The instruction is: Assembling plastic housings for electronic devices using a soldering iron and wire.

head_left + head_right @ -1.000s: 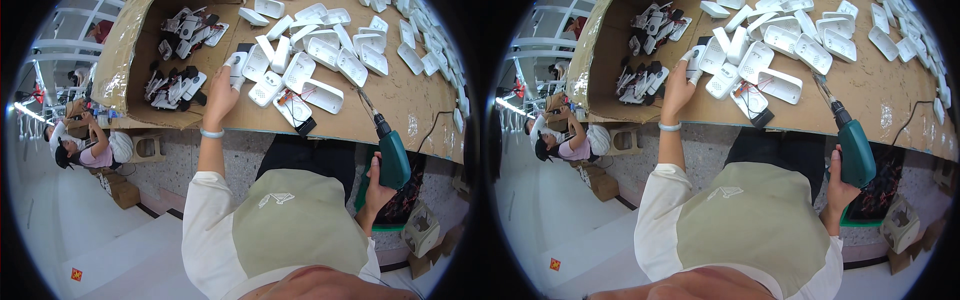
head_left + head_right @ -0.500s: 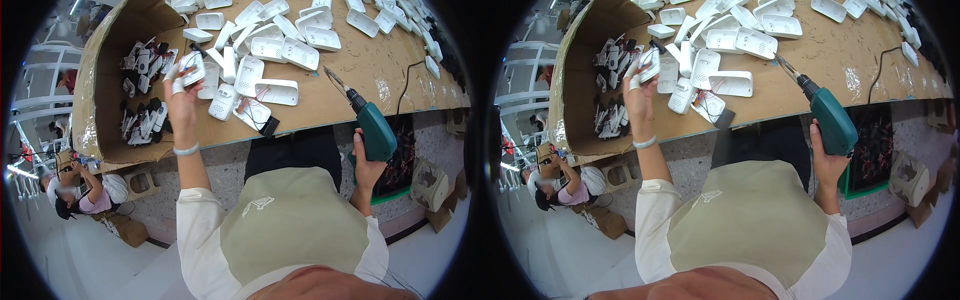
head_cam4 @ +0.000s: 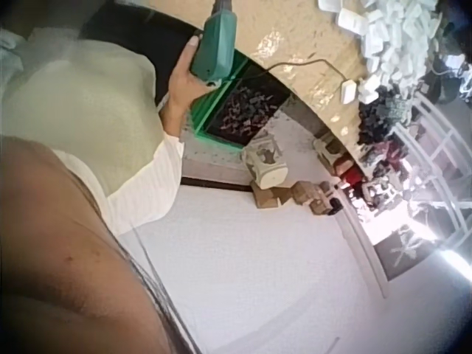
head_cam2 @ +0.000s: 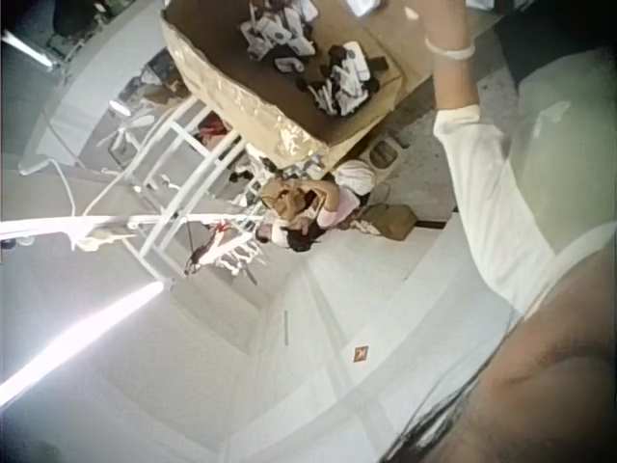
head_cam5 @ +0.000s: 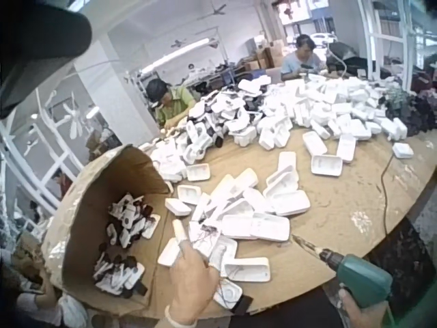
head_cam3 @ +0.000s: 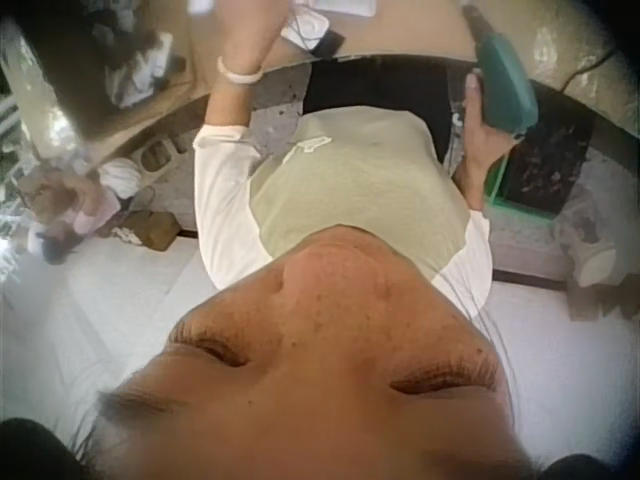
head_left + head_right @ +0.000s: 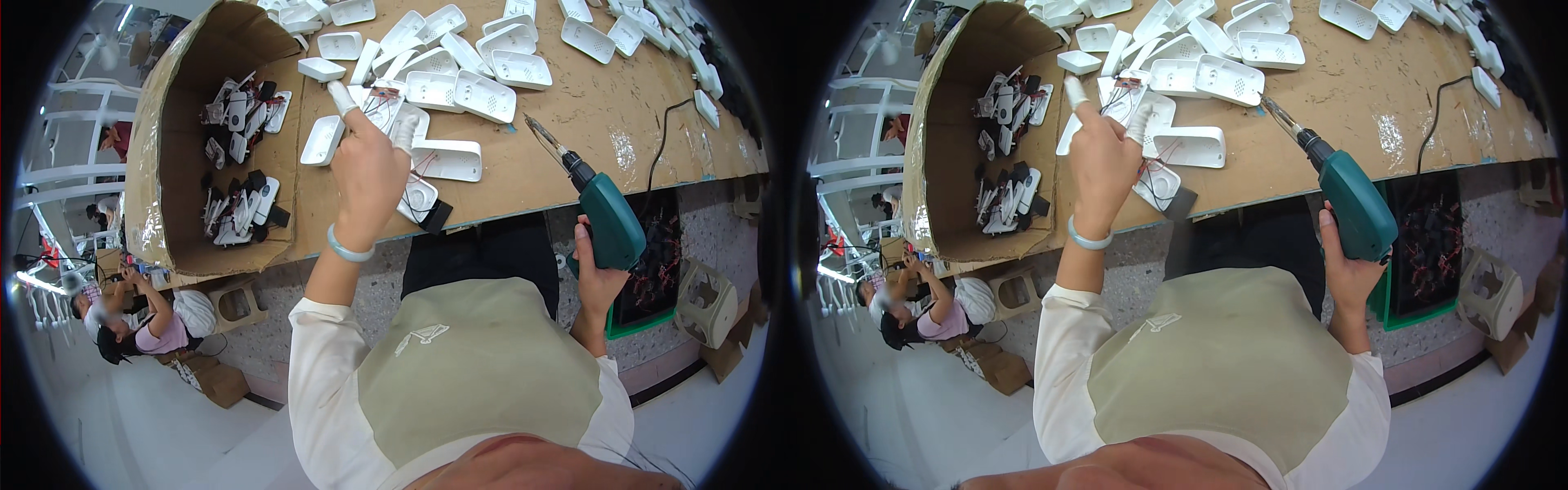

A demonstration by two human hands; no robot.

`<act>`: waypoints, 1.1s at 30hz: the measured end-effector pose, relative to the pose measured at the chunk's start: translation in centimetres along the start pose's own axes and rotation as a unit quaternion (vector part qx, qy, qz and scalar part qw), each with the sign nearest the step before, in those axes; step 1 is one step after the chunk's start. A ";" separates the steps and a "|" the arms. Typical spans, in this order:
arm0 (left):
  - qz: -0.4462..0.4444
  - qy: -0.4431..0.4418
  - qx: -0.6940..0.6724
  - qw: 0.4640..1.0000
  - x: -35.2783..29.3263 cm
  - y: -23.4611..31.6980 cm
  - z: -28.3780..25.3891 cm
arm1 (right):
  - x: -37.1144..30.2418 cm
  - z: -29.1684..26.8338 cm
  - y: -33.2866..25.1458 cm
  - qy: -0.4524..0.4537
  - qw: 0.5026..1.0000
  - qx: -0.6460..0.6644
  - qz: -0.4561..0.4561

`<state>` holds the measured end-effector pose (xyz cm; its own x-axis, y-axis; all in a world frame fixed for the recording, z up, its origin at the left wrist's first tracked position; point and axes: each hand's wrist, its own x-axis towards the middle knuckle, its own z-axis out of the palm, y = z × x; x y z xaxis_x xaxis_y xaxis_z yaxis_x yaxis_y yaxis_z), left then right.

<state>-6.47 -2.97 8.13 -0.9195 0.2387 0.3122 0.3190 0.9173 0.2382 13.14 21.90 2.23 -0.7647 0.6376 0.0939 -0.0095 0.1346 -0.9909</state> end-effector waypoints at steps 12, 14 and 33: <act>0.453 -0.127 0.055 0.881 5.6 4.2 7.2 | -0.1 -0.9 -0.4 0.037 0.999 -0.012 0.010; 0.441 -0.136 0.025 0.887 5.5 4.3 6.9 | 0.1 -0.7 -0.2 0.036 0.999 -0.019 0.010; 0.437 -0.065 0.073 0.894 6.7 -8.2 -1.7 | 1.8 0.1 0.2 0.018 1.000 0.002 -0.005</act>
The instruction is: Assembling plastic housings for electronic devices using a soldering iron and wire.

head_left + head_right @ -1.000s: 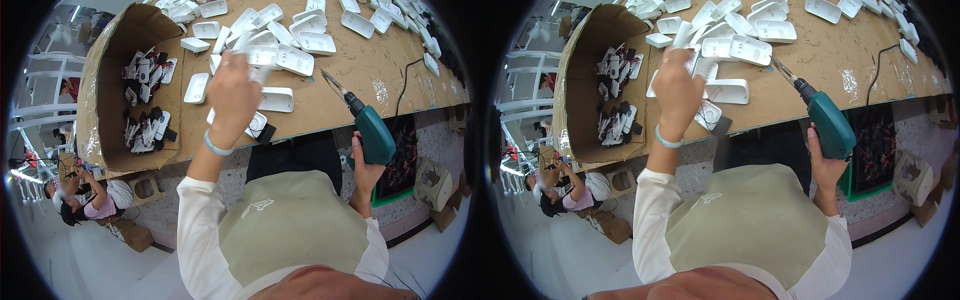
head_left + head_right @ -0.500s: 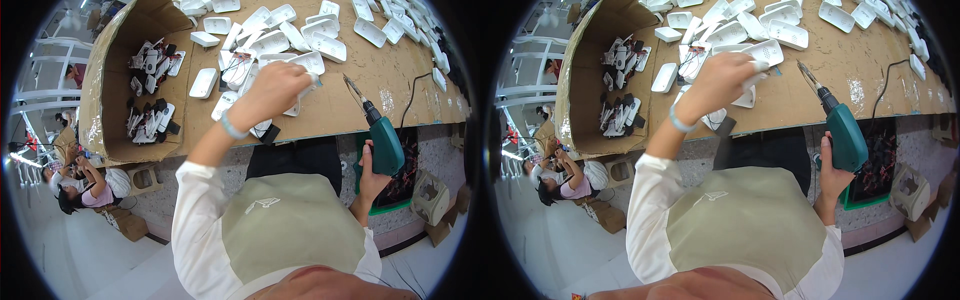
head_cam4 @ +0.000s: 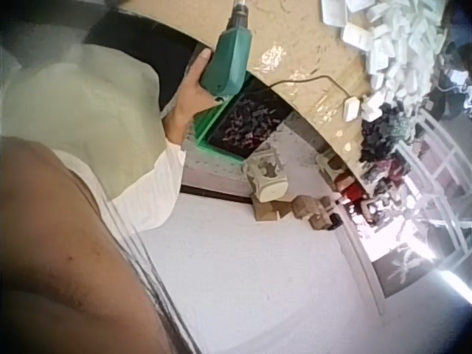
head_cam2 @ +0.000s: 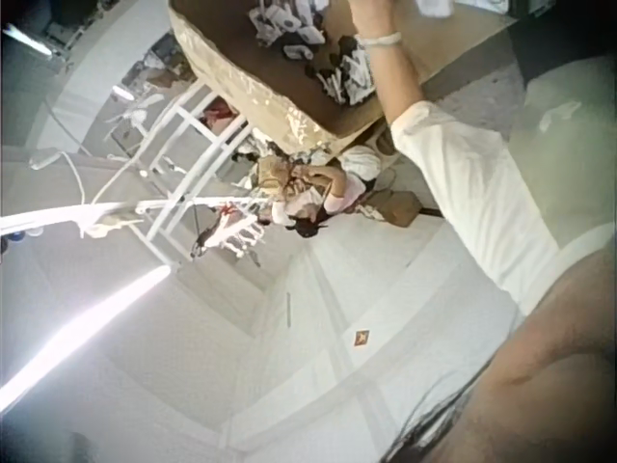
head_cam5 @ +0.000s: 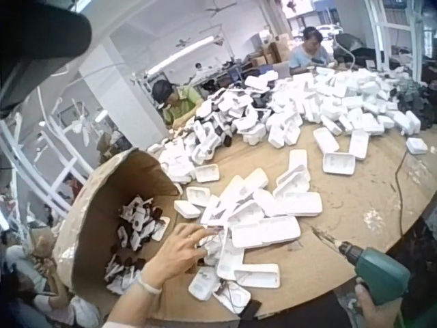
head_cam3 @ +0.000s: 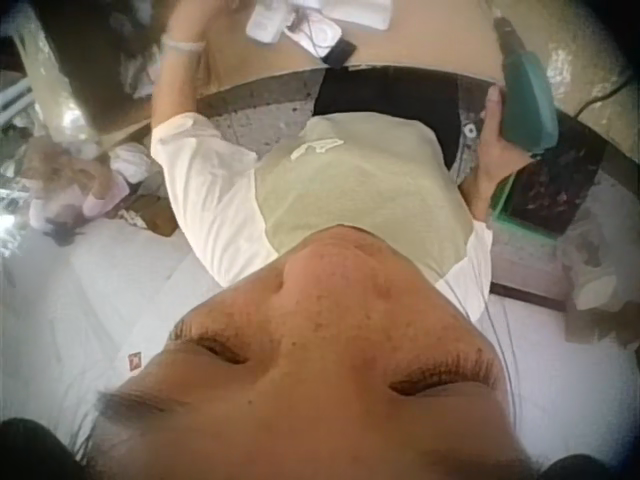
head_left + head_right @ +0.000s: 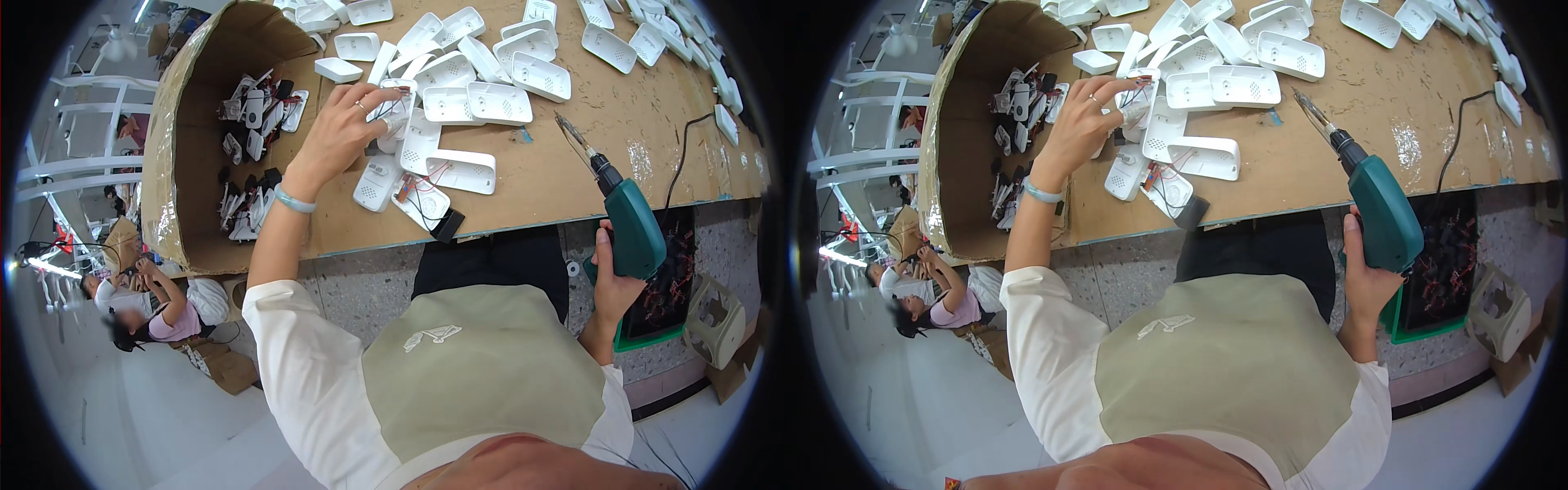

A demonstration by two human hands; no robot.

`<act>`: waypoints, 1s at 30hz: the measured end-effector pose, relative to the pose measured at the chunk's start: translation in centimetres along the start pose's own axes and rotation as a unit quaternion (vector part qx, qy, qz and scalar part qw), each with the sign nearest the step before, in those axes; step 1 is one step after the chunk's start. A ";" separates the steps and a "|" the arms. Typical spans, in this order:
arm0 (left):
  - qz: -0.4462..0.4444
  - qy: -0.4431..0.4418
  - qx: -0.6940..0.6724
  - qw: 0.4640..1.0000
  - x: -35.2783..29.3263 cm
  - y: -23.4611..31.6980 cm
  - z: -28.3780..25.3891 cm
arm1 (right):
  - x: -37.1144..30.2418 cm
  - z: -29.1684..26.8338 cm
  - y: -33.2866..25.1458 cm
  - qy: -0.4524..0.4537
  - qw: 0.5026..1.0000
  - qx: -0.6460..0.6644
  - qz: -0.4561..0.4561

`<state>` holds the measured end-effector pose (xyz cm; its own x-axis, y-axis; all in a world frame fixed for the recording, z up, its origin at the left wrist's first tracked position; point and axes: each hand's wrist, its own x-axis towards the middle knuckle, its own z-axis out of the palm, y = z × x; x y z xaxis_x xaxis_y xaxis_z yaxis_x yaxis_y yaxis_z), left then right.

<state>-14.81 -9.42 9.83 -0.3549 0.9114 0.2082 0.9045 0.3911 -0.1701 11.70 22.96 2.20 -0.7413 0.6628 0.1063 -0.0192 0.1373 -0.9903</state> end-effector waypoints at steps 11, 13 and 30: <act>0.044 -0.022 0.007 0.999 2.1 -2.0 0.9 | 0.3 -0.7 0.6 0.003 1.000 -0.018 0.012; 0.052 -0.039 0.015 0.998 2.3 -2.0 0.9 | 0.2 -0.8 0.2 -0.009 0.999 -0.014 0.048; -0.161 0.093 -0.222 0.957 1.3 -3.1 3.0 | 1.0 0.2 0.4 -0.024 0.999 0.014 0.045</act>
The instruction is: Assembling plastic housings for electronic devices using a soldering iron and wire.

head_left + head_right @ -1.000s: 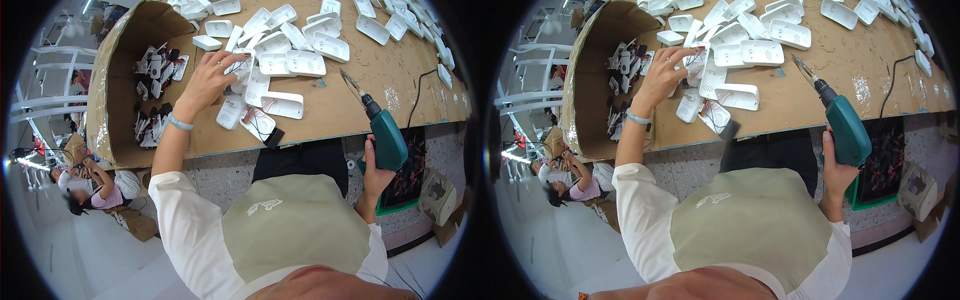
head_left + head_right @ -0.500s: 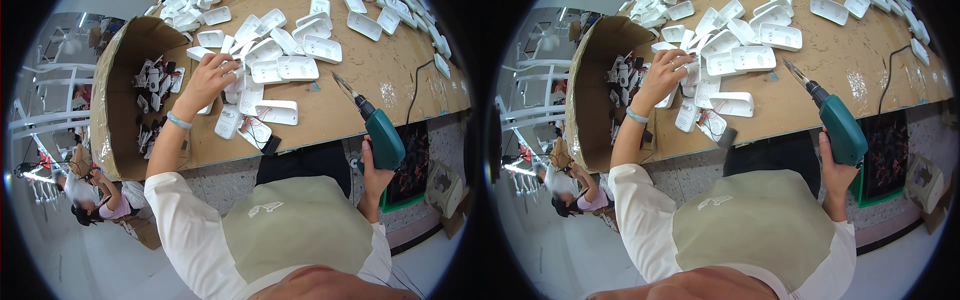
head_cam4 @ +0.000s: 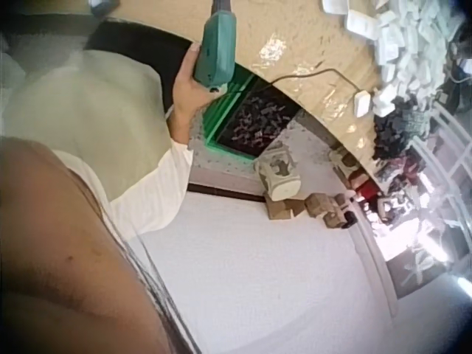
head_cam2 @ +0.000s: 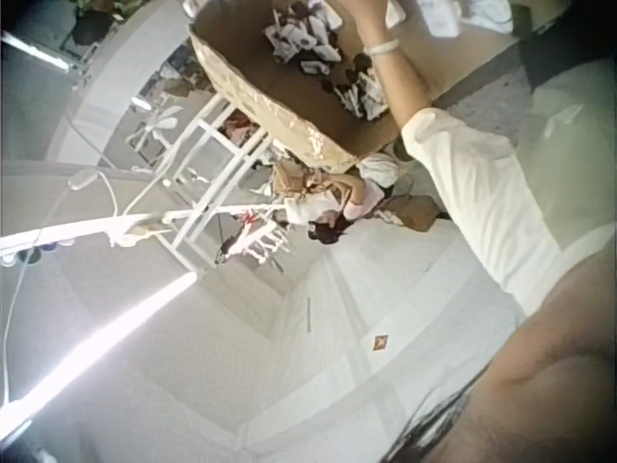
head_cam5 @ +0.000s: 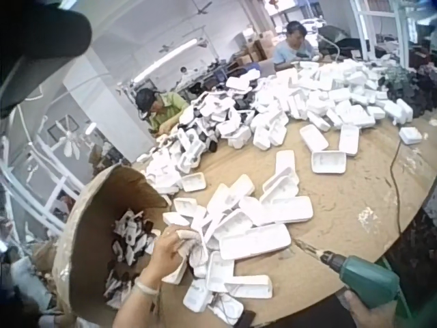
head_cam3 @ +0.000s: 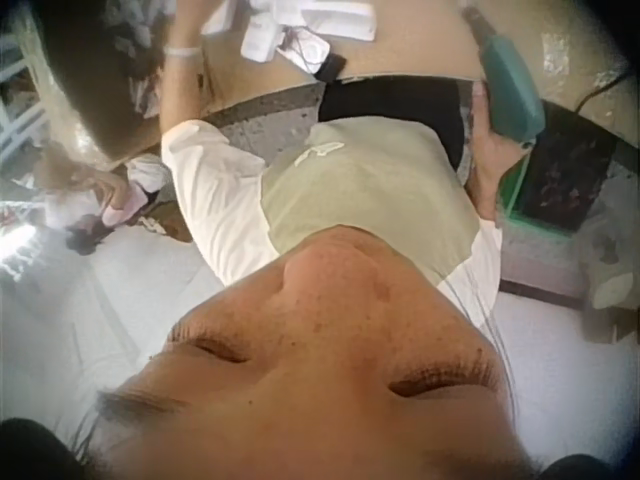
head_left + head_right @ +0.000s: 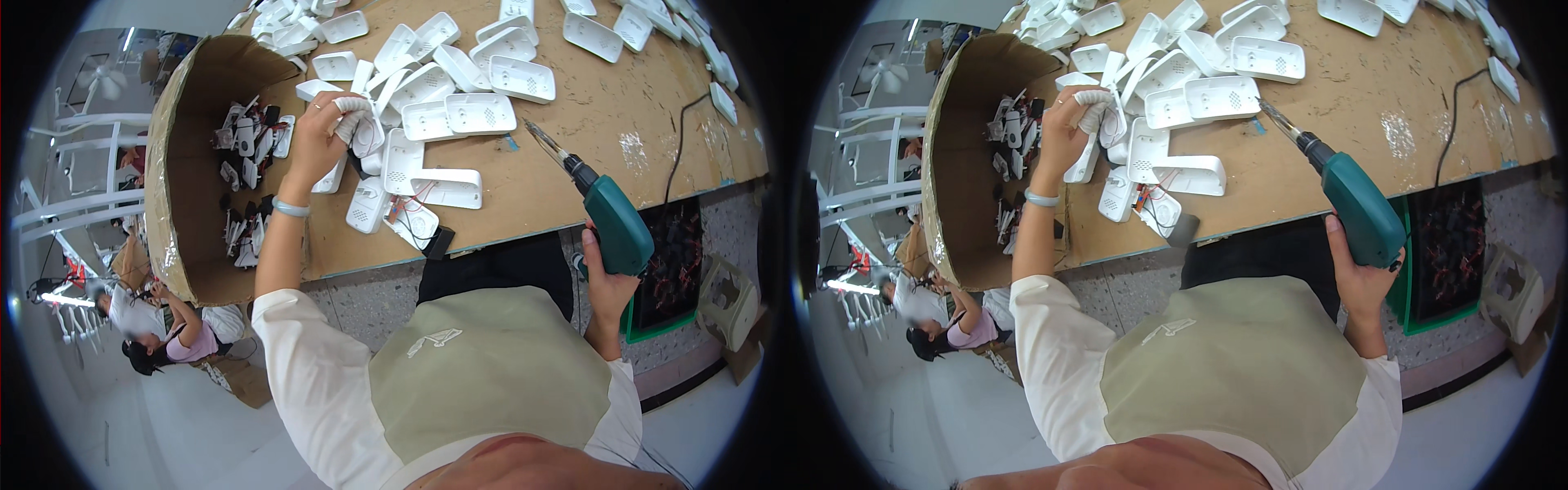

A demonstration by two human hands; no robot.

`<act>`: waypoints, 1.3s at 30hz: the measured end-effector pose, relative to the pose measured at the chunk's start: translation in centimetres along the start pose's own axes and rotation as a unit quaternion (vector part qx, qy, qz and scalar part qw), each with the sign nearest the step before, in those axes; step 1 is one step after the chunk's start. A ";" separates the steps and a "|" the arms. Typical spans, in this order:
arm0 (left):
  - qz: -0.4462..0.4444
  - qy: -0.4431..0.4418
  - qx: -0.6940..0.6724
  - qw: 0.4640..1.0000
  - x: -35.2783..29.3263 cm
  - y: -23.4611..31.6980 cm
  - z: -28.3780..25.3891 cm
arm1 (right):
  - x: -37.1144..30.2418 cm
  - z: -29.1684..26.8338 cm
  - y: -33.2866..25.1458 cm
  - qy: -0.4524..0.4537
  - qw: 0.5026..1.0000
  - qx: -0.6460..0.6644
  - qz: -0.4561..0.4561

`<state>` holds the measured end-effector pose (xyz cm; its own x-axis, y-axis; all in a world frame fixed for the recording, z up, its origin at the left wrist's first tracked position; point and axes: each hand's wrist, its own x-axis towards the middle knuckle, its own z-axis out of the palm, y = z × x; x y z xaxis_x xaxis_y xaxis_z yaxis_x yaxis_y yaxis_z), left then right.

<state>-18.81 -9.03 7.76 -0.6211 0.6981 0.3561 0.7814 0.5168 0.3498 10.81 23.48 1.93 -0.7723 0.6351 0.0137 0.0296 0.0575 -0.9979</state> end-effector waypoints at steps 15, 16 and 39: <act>0.088 -0.155 0.156 0.972 0.6 0.1 -1.8 | 0.3 0.6 -0.7 -0.013 1.000 -0.005 -0.017; 0.088 -0.155 0.155 0.972 0.9 0.2 -2.2 | 0.3 0.7 -0.8 -0.011 1.000 0.004 -0.015; 0.057 0.026 0.141 0.988 2.1 7.1 6.7 | 1.9 2.1 0.0 -0.077 0.996 -0.002 -0.048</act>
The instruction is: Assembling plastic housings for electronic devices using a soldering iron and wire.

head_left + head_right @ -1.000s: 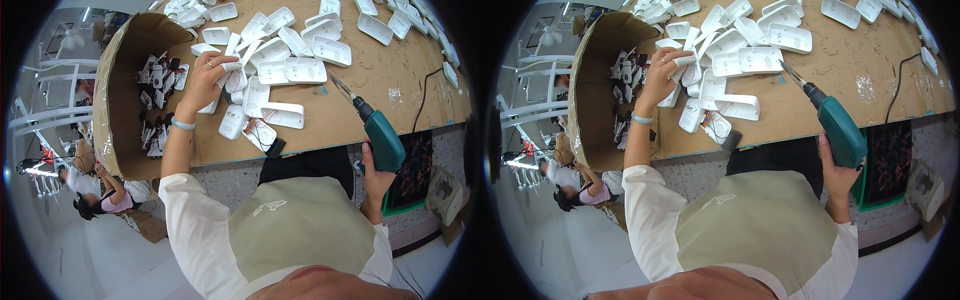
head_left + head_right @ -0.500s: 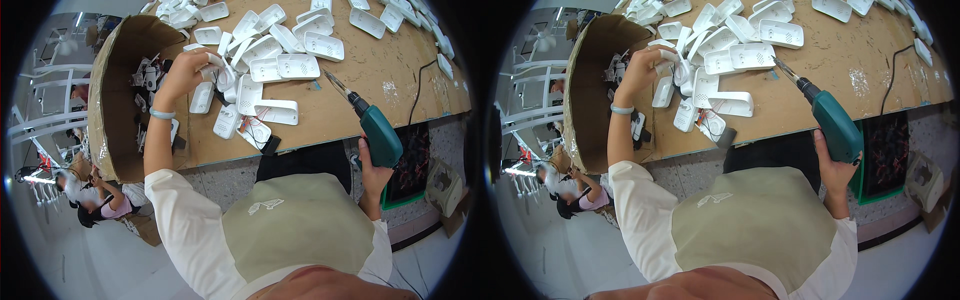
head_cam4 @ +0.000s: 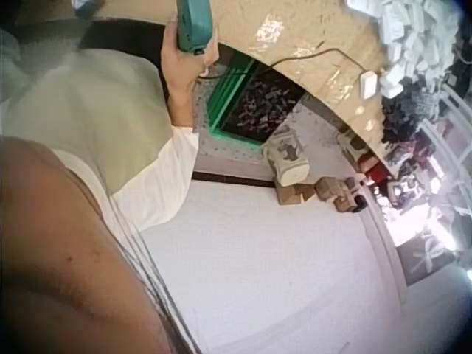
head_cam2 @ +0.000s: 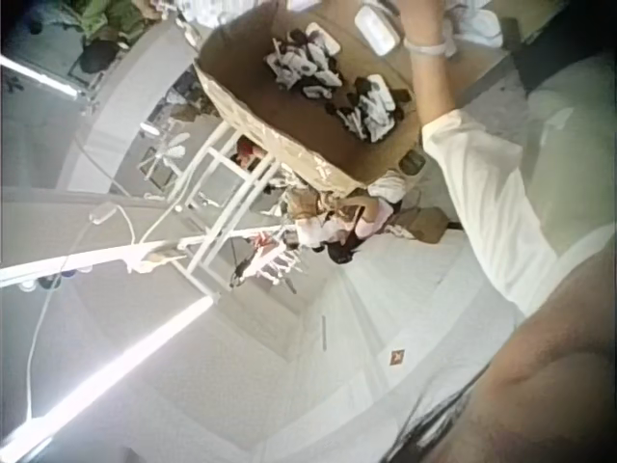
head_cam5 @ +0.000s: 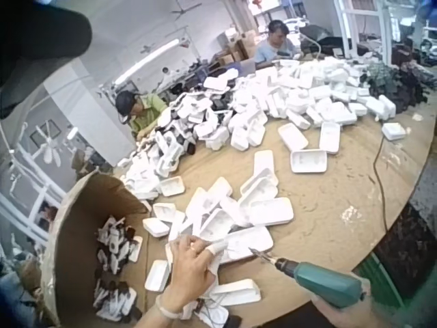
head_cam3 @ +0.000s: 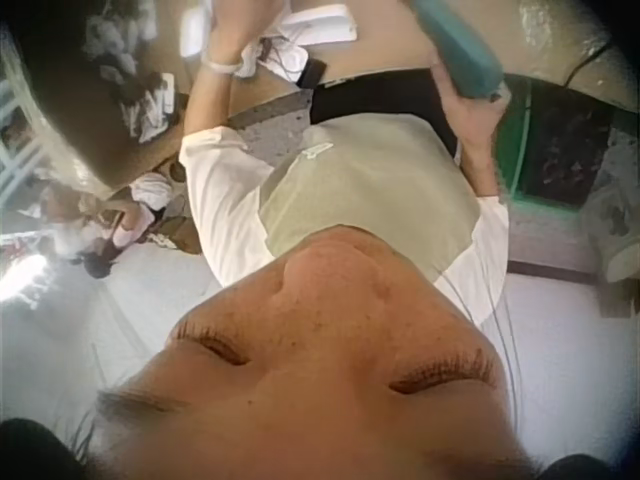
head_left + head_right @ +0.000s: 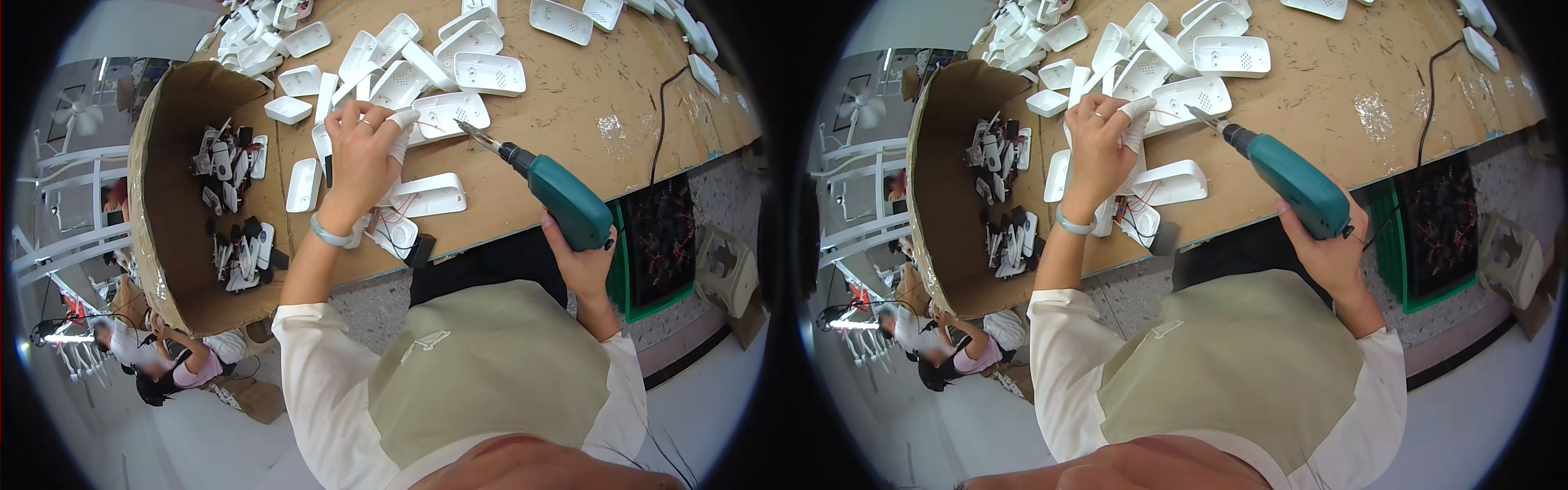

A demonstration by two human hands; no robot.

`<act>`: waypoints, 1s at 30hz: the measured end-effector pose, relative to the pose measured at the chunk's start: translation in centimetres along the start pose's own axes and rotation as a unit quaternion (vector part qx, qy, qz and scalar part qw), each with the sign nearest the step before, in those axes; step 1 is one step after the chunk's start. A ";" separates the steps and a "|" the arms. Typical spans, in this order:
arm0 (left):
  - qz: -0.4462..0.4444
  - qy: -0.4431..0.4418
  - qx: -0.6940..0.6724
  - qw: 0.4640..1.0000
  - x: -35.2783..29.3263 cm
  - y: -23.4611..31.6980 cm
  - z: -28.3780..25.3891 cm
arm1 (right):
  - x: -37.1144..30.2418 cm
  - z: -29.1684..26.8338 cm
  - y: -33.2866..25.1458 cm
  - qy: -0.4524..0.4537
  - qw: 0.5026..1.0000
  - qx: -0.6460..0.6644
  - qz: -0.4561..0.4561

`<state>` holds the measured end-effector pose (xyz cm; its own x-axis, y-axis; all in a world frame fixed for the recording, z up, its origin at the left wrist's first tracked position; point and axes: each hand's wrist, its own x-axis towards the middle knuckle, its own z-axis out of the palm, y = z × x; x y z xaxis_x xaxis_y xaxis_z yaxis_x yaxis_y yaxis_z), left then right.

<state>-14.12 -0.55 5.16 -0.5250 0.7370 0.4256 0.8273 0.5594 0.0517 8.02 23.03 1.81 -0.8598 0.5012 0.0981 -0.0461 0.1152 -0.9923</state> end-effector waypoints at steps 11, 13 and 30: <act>-0.002 -0.013 0.044 0.999 0.5 1.8 0.5 | 1.4 0.0 0.6 -0.026 0.999 -0.030 -0.019; -0.001 -0.025 0.047 0.999 0.5 2.5 0.3 | 1.6 0.2 0.9 -0.035 0.998 -0.041 -0.036; -0.165 0.004 0.012 0.986 0.2 4.7 1.8 | 2.2 1.0 0.2 -0.074 0.994 -0.060 -0.044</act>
<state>-10.71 2.88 3.87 -0.7638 0.5098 0.3959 0.6058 0.7778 0.1674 5.64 23.34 1.76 -0.9212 0.3532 0.1630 -0.0714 0.2584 -0.9634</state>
